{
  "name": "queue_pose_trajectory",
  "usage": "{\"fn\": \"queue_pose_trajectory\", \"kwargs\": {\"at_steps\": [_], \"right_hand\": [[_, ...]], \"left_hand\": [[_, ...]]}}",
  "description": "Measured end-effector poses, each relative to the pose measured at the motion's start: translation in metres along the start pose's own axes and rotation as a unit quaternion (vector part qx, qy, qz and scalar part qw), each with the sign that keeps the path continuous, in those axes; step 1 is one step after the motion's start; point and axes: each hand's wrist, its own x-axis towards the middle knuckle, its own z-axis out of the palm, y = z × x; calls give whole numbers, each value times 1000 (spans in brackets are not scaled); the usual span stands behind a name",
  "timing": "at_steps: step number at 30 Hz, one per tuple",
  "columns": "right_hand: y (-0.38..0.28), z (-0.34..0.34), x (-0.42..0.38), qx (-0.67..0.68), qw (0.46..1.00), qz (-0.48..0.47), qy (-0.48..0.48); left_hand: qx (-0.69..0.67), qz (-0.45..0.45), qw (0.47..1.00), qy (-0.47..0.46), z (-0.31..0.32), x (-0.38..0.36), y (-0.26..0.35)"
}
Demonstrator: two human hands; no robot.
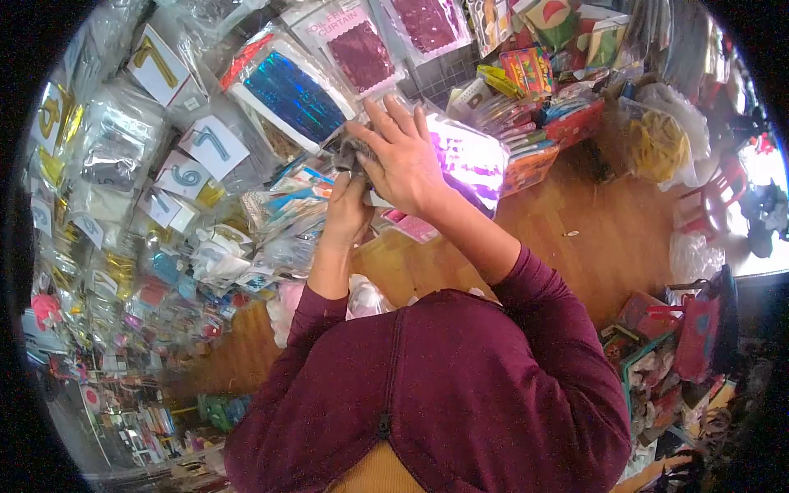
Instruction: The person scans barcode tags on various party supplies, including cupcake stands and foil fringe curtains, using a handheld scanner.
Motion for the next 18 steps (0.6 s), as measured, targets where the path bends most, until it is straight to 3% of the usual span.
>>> {"fn": "queue_pose_trajectory", "kwargs": {"at_steps": [1, 3, 4, 6, 10, 12, 13, 14, 15, 16, 18], "right_hand": [[1, 1, 2, -7, 1000, -1, 4], [2, 5, 4, 1, 1000, 3, 18], [3, 7, 5, 10, 999, 7, 33], [2, 12, 5, 0, 998, 7, 56], [18, 20, 10, 33, 991, 53, 118], [55, 24, 19, -43, 974, 99, 198], [62, 9, 27, 1, 970, 138, 202], [77, 5, 29, 94, 946, 261, 171], [73, -4, 30, 207, 913, 273, 223], [83, -9, 28, 240, 914, 239, 223], [71, -22, 22, 305, 885, 206, 287]], "left_hand": [[-1, 1, 1000, 1, -2, 1, 0], [-248, -185, 951, -23, -5, 1, 4], [-251, -186, 950, -22, -3, 1, 3], [-309, -157, 938, 8, 3, 2, 3], [-267, -148, 952, 5, 11, 3, 12], [-62, 59, 996, -33, 19, 1, 20], [-130, 27, 983, -124, 24, -4, 4], [-130, 26, 983, -126, 31, -8, 6], [-213, 33, 971, -103, 39, -9, 13], [-296, 44, 951, -76, 43, -6, 19], [-320, 23, 946, -54, 33, -2, 20]]}}
